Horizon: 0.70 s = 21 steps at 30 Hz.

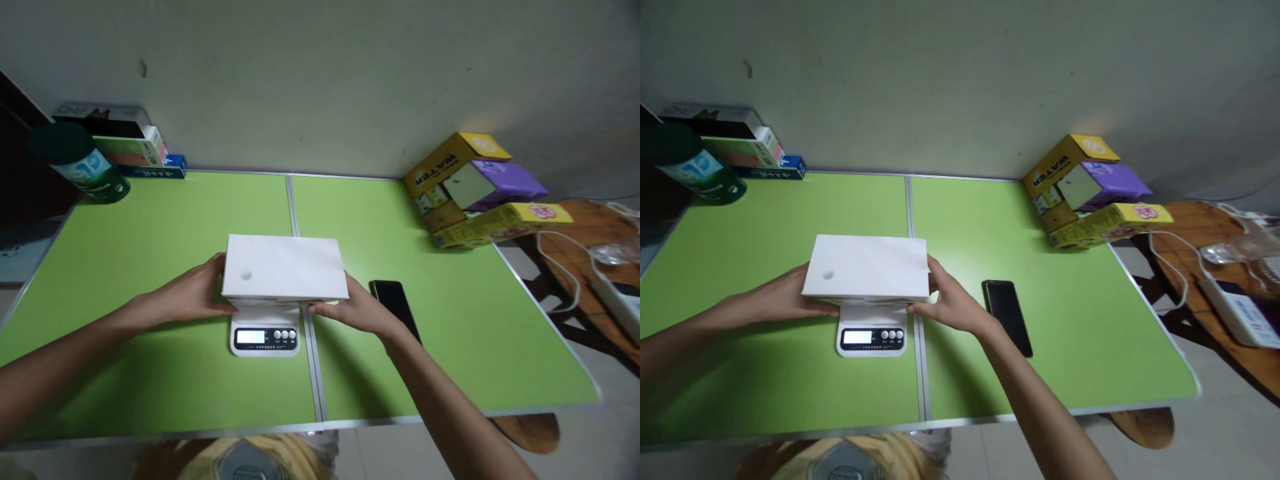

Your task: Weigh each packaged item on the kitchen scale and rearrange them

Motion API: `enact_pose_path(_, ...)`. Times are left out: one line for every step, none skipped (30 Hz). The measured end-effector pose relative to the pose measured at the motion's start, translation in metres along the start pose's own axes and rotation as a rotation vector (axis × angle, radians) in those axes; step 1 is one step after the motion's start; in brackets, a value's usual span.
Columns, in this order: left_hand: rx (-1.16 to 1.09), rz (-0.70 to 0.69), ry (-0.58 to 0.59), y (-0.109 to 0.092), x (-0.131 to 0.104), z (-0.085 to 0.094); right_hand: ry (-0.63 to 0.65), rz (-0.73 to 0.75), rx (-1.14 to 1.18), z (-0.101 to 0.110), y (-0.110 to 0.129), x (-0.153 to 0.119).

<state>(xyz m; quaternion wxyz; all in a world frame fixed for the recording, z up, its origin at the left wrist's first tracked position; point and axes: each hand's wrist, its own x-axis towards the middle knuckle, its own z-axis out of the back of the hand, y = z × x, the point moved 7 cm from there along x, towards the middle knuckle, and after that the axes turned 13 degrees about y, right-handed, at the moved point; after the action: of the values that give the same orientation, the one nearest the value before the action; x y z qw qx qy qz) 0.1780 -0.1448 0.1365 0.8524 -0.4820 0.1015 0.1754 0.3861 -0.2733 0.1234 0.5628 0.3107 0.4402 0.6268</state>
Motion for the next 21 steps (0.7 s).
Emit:
enact_pose_path(-0.027, 0.002, -0.014, -0.005, 0.001, 0.000, 0.004, 0.017, 0.018, -0.001, 0.002, 0.001)
enact_pose_path(-0.047, 0.006, -0.031, -0.010, 0.002, 0.000, 0.002, 0.035, 0.035, 0.000, 0.003, 0.000)
enact_pose_path(-0.059, 0.015, -0.050, -0.017, 0.003, 0.000, -0.006, 0.052, 0.053, 0.003, 0.004, -0.002)
enact_pose_path(-0.059, 0.027, -0.070, -0.024, 0.006, 0.000, -0.023, 0.067, 0.072, 0.008, 0.004, -0.006)
enact_pose_path(-0.054, 0.035, -0.091, -0.033, 0.011, 0.001, -0.055, 0.080, 0.092, 0.015, 0.004, -0.013)
enact_pose_path(-0.051, 0.032, -0.111, -0.044, 0.018, 0.001, -0.104, 0.091, 0.112, 0.025, 0.002, -0.021)
enact_pose_path(-0.053, 0.020, -0.132, -0.056, 0.027, 0.001, -0.172, 0.097, 0.130, 0.037, -0.001, -0.032)
enact_pose_path(-0.063, 0.007, -0.149, -0.070, 0.040, -0.001, -0.256, 0.099, 0.145, 0.050, -0.004, -0.045)
enact_pose_path(-0.077, -0.006, -0.161, -0.084, 0.055, -0.004, -0.352, 0.094, 0.153, 0.063, -0.009, -0.060)
enact_pose_path(-0.094, -0.016, -0.168, -0.099, 0.072, -0.010, -0.457, 0.078, 0.153, 0.076, -0.014, -0.077)
enact_pose_path(-0.111, -0.026, -0.173, -0.114, 0.092, -0.018, -0.566, 0.048, 0.148, 0.088, -0.021, -0.095)
enact_pose_path(-0.123, -0.036, -0.173, -0.128, 0.114, -0.029, -0.674, 0.005, 0.140, 0.098, -0.029, -0.114)
enact_pose_path(-0.129, -0.057, -0.185, -0.143, 0.137, -0.041, -0.777, -0.048, 0.134, 0.108, -0.040, -0.134)
enact_pose_path(-0.133, -0.103, -0.191, -0.158, 0.160, -0.055, -0.874, -0.104, 0.138, 0.115, -0.052, -0.154)
enact_pose_path(-0.129, -0.149, -0.172, -0.172, 0.185, -0.072, -0.963, -0.153, 0.158, 0.122, -0.065, -0.172)
enact_pose_path(-0.109, -0.193, -0.162, -0.185, 0.209, -0.089, -1.051, -0.191, 0.190, 0.129, -0.080, -0.190)
enact_pose_path(-0.091, -0.233, -0.173, -0.196, 0.231, -0.105, -1.139, -0.221, 0.229, 0.135, -0.097, -0.208)
enact_pose_path(-0.079, -0.271, -0.166, -0.206, 0.254, -0.122, -1.229, -0.249, 0.268, 0.142, -0.113, -0.225)
enact_pose_path(-0.065, -0.300, -0.149, -0.215, 0.275, -0.139, -1.315, -0.275, 0.296, 0.148, -0.129, -0.240)
enact_pose_path(-0.058, -0.312, -0.135, -0.222, 0.295, -0.155, -1.391, -0.298, 0.307, 0.155, -0.144, -0.254)
enact_pose_path(-0.057, -0.318, -0.117, -0.228, 0.313, -0.170, -1.451, -0.317, 0.302, 0.163, -0.157, -0.265)
